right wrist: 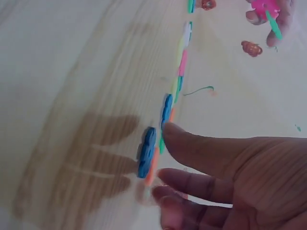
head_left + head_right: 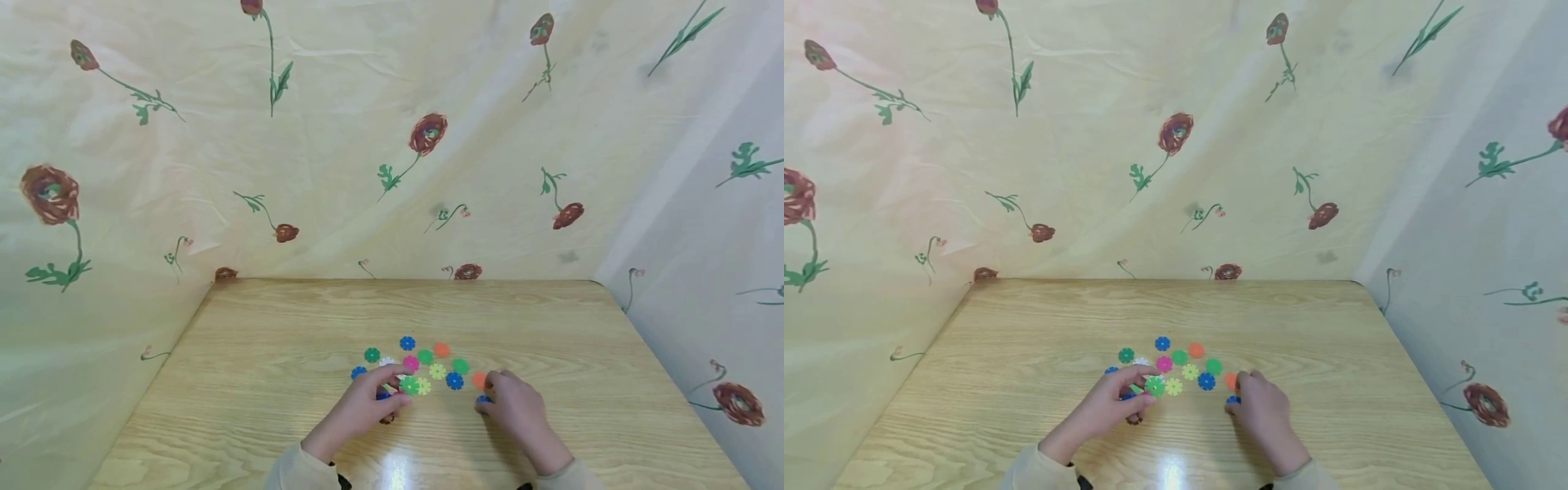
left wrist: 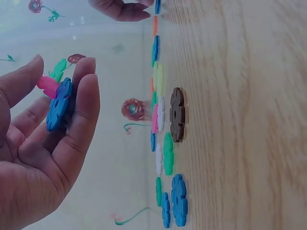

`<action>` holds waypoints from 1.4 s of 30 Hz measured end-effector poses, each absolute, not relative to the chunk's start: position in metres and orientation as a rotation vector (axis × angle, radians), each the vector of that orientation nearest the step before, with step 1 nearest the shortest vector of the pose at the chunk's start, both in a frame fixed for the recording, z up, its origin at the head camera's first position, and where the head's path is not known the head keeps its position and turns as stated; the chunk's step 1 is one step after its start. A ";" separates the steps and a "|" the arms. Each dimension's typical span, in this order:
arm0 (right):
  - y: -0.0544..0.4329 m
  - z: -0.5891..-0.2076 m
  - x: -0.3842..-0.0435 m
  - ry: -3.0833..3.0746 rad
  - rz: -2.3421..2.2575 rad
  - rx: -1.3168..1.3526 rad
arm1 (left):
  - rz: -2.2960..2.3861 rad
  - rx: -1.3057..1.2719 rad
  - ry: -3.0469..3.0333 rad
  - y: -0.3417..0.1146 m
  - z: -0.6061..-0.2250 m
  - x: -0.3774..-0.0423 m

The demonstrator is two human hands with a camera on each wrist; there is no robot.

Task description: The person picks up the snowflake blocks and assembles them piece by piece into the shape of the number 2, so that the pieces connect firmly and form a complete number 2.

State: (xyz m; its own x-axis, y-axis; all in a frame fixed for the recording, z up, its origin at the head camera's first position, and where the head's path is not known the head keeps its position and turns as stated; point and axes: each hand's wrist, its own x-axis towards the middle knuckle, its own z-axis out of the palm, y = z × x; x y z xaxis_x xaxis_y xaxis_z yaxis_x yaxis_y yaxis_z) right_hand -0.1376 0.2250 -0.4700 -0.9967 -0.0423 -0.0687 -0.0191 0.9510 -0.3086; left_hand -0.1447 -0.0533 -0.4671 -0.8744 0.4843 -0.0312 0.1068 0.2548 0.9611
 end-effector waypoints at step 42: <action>0.174 -0.455 -0.119 2.693 -1.478 -0.510 | 1.815 0.530 2.070 -0.044 -0.466 -0.140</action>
State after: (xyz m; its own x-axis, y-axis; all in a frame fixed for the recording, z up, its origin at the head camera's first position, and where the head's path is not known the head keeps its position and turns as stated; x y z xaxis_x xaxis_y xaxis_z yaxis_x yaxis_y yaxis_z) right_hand -0.1194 0.1739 -0.4548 -0.9460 -0.2961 0.1317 -0.2701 0.4958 -0.8254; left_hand -0.1397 -0.0438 -0.4656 -0.8740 0.4859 -0.0070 0.0567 0.1163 0.9916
